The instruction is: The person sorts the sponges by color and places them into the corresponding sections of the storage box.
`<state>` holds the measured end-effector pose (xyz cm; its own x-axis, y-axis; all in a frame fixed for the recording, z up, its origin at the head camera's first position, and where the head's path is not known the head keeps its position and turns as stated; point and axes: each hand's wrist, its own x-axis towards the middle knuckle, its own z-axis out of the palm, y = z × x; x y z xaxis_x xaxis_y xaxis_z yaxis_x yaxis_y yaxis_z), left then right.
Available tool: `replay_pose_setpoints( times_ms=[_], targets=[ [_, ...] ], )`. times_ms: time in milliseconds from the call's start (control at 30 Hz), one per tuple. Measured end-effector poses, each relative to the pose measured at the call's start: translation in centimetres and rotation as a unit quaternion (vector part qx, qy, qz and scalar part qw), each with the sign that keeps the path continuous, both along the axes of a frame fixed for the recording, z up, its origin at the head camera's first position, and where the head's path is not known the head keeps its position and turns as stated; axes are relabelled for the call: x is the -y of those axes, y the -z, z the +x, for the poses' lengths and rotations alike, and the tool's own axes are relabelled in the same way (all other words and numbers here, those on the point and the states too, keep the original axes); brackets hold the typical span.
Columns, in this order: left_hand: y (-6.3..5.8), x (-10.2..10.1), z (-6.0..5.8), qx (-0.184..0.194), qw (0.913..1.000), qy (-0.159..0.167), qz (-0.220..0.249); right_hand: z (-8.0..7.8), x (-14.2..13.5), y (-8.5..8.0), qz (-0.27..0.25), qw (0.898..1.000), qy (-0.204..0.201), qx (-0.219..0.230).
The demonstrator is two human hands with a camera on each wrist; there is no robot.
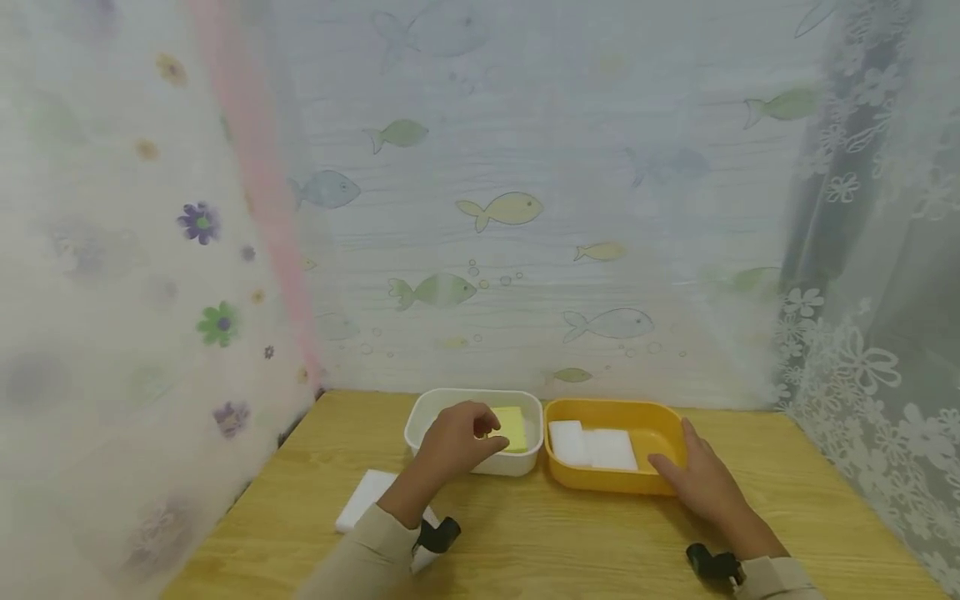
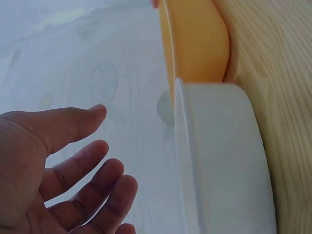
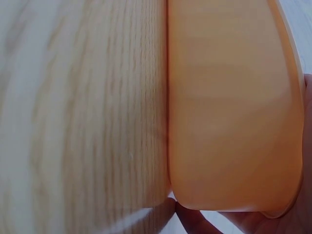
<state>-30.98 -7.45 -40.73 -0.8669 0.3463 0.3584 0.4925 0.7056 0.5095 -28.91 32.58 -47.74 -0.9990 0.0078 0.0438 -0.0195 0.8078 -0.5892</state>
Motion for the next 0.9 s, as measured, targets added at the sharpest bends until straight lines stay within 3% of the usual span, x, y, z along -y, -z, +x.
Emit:
replay_pose_setpoints(
  times_ms=[167,467,767,900],
  targets=[
    [0.0,2.9,0.5,0.002,0.9998,-0.013,0.018,0.1,0.0,-0.2,0.001,1.000,0.000,0.001],
    [-0.4,7.8,1.0,0.057,0.9955,-0.043,0.062,0.1,0.1,-0.4,-0.005,1.000,-0.001,0.009],
    [0.1,13.4,-0.3,0.101,0.9911,-0.053,0.070,-0.1,0.2,-0.3,-0.013,1.000,-0.002,0.014],
    [0.5,15.3,-1.2,0.118,0.9889,-0.041,0.080,0.0,0.1,-0.3,-0.014,1.000,-0.003,0.017]
  ],
)
